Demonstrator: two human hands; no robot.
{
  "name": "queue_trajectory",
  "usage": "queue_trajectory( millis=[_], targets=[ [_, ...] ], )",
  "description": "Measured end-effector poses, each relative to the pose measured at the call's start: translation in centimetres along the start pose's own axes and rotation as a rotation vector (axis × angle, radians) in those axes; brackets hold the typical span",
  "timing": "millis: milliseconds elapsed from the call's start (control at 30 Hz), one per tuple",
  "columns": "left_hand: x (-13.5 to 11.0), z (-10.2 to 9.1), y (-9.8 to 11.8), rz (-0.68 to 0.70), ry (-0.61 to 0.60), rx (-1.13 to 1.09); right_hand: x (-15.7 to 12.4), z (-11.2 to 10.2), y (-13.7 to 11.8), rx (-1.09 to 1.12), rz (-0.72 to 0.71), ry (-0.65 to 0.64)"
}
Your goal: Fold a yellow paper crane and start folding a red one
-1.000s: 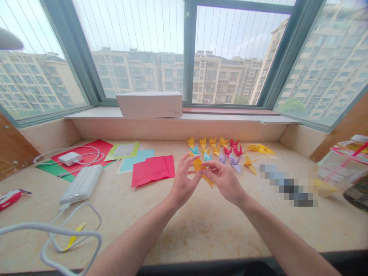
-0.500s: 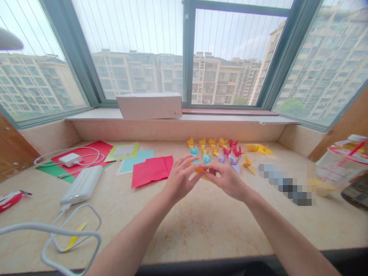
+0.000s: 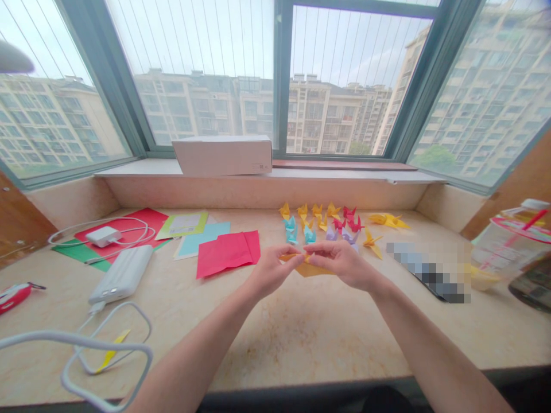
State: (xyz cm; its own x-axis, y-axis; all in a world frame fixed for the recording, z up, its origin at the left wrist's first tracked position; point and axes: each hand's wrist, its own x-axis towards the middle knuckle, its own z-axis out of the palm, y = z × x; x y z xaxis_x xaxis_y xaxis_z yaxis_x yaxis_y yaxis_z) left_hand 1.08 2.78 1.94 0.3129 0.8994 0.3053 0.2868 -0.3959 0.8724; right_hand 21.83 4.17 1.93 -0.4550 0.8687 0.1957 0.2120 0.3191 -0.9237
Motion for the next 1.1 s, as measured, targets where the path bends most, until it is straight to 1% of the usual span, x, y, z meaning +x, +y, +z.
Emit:
queue_trajectory(
  millis=[133, 233, 300, 400, 467, 633, 900, 1000, 1100],
  targets=[
    [0.0, 0.2, -0.2, -0.057, 0.006, -0.047, 0.1, 0.0, 0.1, 0.081, 0.051, -0.026],
    [0.0, 0.2, -0.1, -0.065, 0.011, -0.049, 0.1, -0.1, -0.1, 0.096, 0.068, -0.033],
    [0.0, 0.2, -0.1, -0.056, 0.016, -0.049, 0.0, -0.3, -0.4, 0.047, 0.063, -0.033],
    [0.0, 0.1, 0.1, -0.033, 0.035, -0.035, -0.1, -0.5, -0.8, -0.119, 0.06, 0.0],
    [-0.1, 0.1, 0.2, -0.026, 0.043, -0.021, -0.2, -0.6, -1.0, -0.19, 0.069, 0.011],
    [-0.2, 0.2, 0.4, -0.018, 0.031, -0.011, -0.1, -0.6, -0.9, -0.159, 0.059, -0.013],
    [-0.4, 0.2, 0.2, 0.007, 0.016, 0.063, -0.1, -0.5, -0.9, -0.145, 0.073, -0.006],
    [-0.4, 0.2, 0.2, 0.026, 0.012, 0.074, -0.1, -0.4, -0.9, -0.142, 0.062, 0.012],
    [-0.3, 0.2, 0.2, 0.037, 0.017, 0.06, -0.2, -0.1, -1.1, -0.195, 0.045, 0.05]
  ],
)
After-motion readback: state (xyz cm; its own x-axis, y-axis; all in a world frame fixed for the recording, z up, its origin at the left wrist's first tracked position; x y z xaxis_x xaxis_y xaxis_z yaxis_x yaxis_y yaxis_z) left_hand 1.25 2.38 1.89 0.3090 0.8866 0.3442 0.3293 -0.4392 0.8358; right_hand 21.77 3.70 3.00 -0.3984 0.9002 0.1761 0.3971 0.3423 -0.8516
